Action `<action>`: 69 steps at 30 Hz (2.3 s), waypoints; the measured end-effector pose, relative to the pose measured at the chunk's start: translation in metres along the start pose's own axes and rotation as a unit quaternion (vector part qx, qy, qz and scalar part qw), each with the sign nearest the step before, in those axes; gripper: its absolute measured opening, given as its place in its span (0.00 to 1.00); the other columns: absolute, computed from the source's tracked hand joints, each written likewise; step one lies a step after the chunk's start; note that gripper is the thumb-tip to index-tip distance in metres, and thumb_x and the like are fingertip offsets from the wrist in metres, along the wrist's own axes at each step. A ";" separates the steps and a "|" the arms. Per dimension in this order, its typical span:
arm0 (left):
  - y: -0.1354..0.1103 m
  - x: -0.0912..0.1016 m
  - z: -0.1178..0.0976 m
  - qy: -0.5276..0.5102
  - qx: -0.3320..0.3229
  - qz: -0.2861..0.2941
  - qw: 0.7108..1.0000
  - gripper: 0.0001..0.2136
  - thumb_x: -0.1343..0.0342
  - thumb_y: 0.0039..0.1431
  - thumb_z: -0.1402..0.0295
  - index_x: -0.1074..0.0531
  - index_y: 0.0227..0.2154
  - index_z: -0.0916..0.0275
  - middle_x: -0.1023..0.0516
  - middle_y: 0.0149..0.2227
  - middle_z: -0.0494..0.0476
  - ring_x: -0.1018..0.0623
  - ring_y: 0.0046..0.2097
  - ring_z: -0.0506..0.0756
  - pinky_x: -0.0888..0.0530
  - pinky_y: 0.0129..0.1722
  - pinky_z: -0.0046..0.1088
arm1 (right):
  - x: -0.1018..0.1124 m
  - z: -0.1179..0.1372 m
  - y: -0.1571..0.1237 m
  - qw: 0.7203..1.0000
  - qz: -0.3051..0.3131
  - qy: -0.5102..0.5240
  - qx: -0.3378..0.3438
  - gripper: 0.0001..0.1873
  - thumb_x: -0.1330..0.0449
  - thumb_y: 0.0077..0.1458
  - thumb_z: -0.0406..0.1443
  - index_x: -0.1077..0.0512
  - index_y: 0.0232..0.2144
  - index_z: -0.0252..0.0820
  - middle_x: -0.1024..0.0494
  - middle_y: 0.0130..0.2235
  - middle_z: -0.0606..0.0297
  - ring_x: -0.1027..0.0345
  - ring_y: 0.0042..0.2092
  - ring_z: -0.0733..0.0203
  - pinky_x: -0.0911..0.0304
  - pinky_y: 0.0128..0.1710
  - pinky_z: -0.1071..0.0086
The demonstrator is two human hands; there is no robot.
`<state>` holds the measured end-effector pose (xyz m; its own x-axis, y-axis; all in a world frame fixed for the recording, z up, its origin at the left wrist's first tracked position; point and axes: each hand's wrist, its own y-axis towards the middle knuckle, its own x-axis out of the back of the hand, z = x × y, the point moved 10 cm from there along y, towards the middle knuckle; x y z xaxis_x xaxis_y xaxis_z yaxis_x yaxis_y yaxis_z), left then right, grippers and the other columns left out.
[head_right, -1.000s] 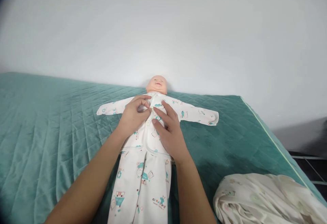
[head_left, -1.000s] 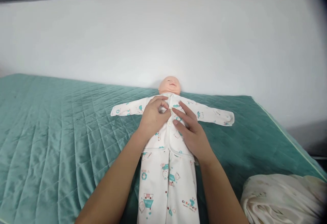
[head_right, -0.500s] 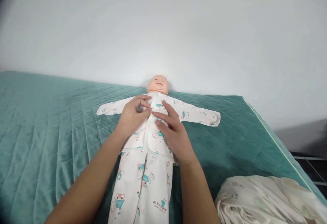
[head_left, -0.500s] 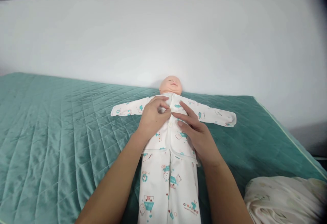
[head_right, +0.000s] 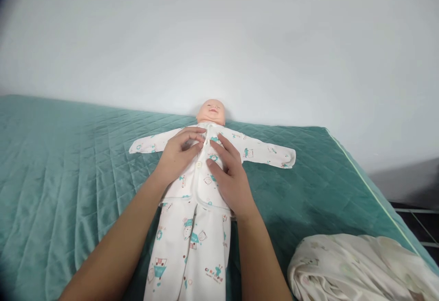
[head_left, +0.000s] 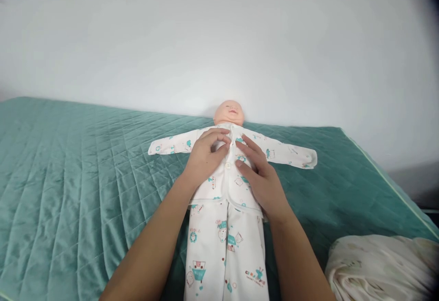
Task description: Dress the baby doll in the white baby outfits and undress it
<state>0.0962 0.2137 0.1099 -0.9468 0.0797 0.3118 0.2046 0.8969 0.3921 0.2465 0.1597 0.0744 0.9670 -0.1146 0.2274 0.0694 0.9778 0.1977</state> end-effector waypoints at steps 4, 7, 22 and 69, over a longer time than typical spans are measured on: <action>0.000 -0.001 0.002 -0.004 -0.004 0.005 1.000 0.07 0.44 0.60 0.74 0.22 0.36 0.57 0.22 0.55 0.55 0.25 0.58 0.57 0.27 0.56 0.36 | -0.001 0.004 0.000 0.999 0.001 -0.031 0.021 0.19 0.38 0.61 0.43 0.25 0.55 0.64 0.39 0.70 0.75 0.50 0.71 0.52 0.48 0.70 0.49; -0.001 -0.001 0.001 -0.003 -0.006 0.007 1.000 0.08 0.44 0.61 0.72 0.21 0.37 0.56 0.22 0.54 0.55 0.25 0.59 0.57 0.27 0.56 0.36 | -0.001 0.007 0.000 0.999 -0.004 -0.043 0.026 0.20 0.39 0.62 0.43 0.26 0.56 0.61 0.39 0.70 0.73 0.49 0.71 0.52 0.50 0.71 0.49; -0.008 -0.007 -0.001 -0.006 0.021 0.188 0.982 0.08 0.41 0.62 0.61 0.26 0.29 0.58 0.35 0.68 0.53 0.36 0.70 0.62 0.27 0.58 0.41 | 0.007 0.004 -0.002 1.000 -0.015 0.016 0.004 0.05 0.36 0.60 0.43 0.24 0.36 0.52 0.37 0.69 0.72 0.40 0.66 0.44 0.35 0.57 0.49; -0.013 -0.010 -0.002 -0.014 0.010 0.266 0.964 0.05 0.41 0.53 0.74 0.24 0.27 0.57 0.41 0.71 0.45 0.46 0.74 0.64 0.23 0.54 0.40 | -0.001 0.019 -0.002 0.997 0.010 -0.016 0.072 0.03 0.33 0.56 0.38 0.19 0.31 0.55 0.27 0.61 0.75 0.48 0.71 0.49 0.52 0.72 0.45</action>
<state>0.1032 0.2003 0.1029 -0.7152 0.5426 0.4406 0.6591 0.7334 0.1666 0.2409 0.1542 0.0924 0.9594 -0.1036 0.2624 0.0126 0.9450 0.3269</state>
